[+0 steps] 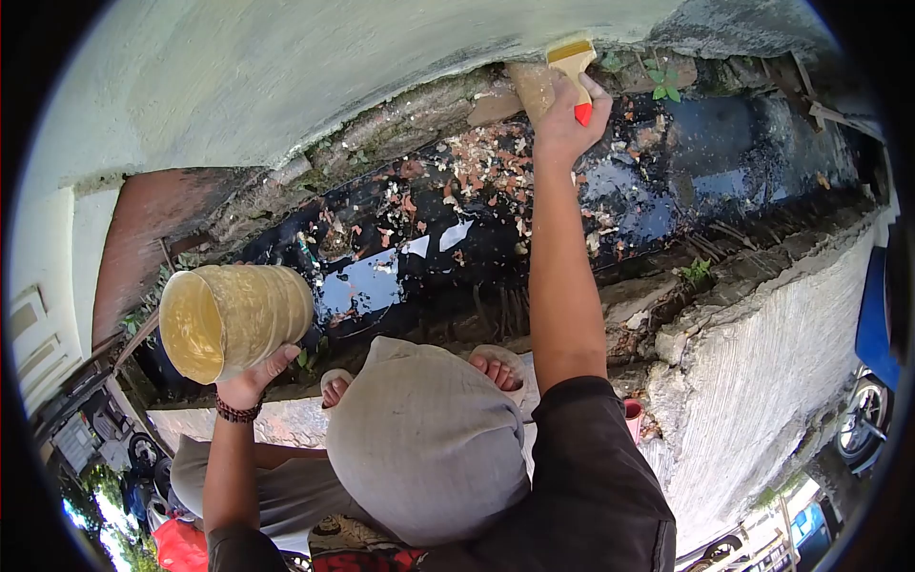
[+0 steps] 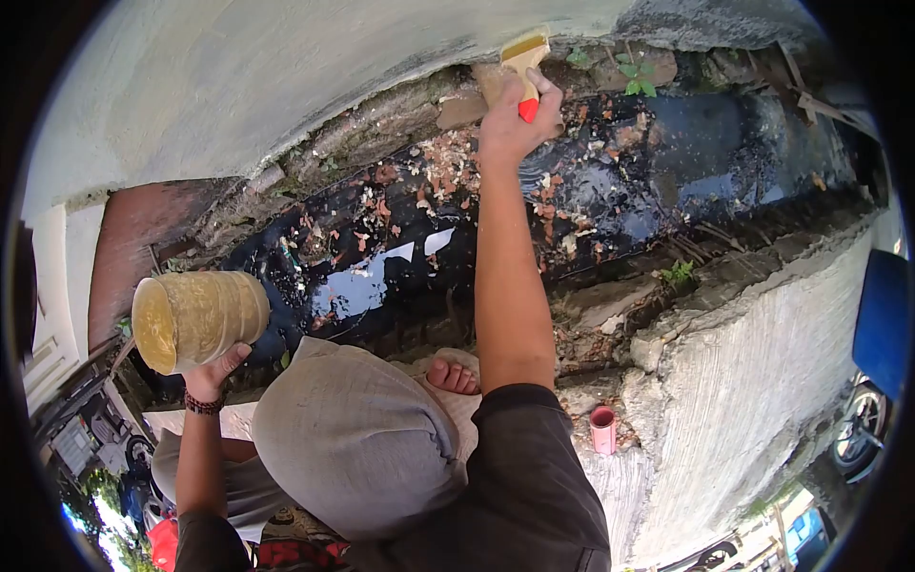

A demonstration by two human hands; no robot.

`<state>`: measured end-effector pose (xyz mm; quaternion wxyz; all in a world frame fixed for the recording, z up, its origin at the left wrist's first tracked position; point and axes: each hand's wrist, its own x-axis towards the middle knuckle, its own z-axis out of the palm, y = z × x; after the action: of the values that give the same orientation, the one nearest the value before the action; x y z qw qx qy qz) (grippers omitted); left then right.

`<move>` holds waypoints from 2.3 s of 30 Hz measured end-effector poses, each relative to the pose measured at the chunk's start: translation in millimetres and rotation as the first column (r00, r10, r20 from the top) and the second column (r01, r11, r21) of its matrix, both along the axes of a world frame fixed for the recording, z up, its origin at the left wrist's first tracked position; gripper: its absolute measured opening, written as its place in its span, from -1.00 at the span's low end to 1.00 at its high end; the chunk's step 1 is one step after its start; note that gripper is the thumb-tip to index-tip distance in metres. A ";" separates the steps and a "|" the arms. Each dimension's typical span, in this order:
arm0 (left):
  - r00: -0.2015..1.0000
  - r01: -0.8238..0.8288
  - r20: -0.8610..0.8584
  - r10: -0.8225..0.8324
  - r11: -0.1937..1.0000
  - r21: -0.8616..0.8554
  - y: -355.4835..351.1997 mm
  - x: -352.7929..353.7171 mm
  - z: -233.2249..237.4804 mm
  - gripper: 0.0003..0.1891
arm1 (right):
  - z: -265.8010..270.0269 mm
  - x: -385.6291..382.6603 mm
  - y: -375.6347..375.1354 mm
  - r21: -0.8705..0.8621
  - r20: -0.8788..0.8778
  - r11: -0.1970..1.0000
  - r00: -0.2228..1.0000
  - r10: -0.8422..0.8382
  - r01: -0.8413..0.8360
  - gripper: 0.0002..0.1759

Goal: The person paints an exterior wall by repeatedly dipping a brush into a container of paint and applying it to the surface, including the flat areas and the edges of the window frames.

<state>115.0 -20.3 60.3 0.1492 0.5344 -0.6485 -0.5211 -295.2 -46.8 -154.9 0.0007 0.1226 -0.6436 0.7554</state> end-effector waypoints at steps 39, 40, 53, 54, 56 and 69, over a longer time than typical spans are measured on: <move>0.994 0.089 0.064 -0.084 0.993 -0.071 -3.4 5.8 -3.8 0.14 | 11.4 70.3 5.1 -0.492 0.481 0.863 0.791 0.378 -0.114 -0.77; 0.993 0.108 0.066 -0.102 0.989 -0.105 -3.2 6.0 -4.3 0.14 | 7.3 58.2 10.9 -0.509 0.478 0.858 0.805 0.351 -0.071 -0.77; 0.991 0.016 0.129 -0.022 0.999 0.044 0.5 5.0 0.6 0.17 | 17.1 51.7 8.6 -0.527 0.441 0.850 0.860 0.257 0.016 -0.76; 0.992 0.028 0.123 -0.032 0.999 0.035 -0.2 4.3 0.4 0.16 | 18.6 54.4 1.9 -0.520 0.423 0.854 0.868 0.259 -0.002 -0.75; 0.993 0.046 0.109 -0.048 0.999 0.023 -1.6 3.5 -1.4 0.16 | 16.1 69.0 -4.5 -0.512 0.363 0.852 0.872 0.330 -0.109 -0.74; 1.000 -0.005 0.009 0.006 0.988 -0.154 0.5 -10.4 -4.5 0.03 | -10.8 53.3 16.7 -0.475 0.615 0.875 0.677 0.405 -0.092 -0.77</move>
<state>104.6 -19.8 55.7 0.1883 0.5256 -0.6861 -0.4665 -241.8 -30.2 -165.7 -0.3219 -0.0860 -0.4003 0.8537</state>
